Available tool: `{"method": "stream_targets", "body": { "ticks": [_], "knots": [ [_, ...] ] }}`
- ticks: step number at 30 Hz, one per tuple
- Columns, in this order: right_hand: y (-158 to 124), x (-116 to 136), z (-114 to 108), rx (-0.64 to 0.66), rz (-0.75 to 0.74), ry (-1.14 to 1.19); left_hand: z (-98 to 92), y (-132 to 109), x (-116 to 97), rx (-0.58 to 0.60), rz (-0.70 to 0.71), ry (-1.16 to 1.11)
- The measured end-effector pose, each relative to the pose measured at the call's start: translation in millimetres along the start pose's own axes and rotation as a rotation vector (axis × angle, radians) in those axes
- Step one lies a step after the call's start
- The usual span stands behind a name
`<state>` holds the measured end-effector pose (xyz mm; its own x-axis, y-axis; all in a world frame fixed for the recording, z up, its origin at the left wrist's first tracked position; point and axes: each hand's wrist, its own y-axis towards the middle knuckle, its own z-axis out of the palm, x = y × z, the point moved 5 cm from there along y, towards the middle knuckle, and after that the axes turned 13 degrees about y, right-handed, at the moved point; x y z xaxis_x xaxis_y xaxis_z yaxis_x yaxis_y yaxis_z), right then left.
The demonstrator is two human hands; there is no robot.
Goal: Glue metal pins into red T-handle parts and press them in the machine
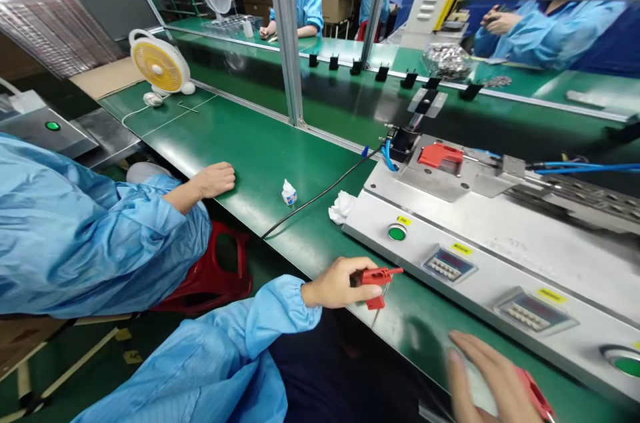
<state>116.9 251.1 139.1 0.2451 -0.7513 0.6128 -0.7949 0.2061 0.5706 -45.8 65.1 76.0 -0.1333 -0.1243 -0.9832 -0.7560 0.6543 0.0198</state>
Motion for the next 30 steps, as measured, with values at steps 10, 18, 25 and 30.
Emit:
{"method": "stream_targets", "body": {
  "ticks": [10, 18, 25, 30],
  "knots": [
    [78, 60, 153, 0.287, -0.041, 0.412, -79.5, -100, 19, -0.472, -0.097, 0.003],
    [169, 61, 312, 0.349, 0.049, 0.427, -112.4, -147, 33, -0.75, -0.171, 0.015],
    [166, 61, 295, 0.297, 0.038, 0.496, -109.9, -145, 39, -0.733, -0.191, 0.01],
    [111, 52, 211, 0.236, 0.144, 0.71, -96.0, -118, 33, -0.604, -0.13, 0.077]
  ]
}}
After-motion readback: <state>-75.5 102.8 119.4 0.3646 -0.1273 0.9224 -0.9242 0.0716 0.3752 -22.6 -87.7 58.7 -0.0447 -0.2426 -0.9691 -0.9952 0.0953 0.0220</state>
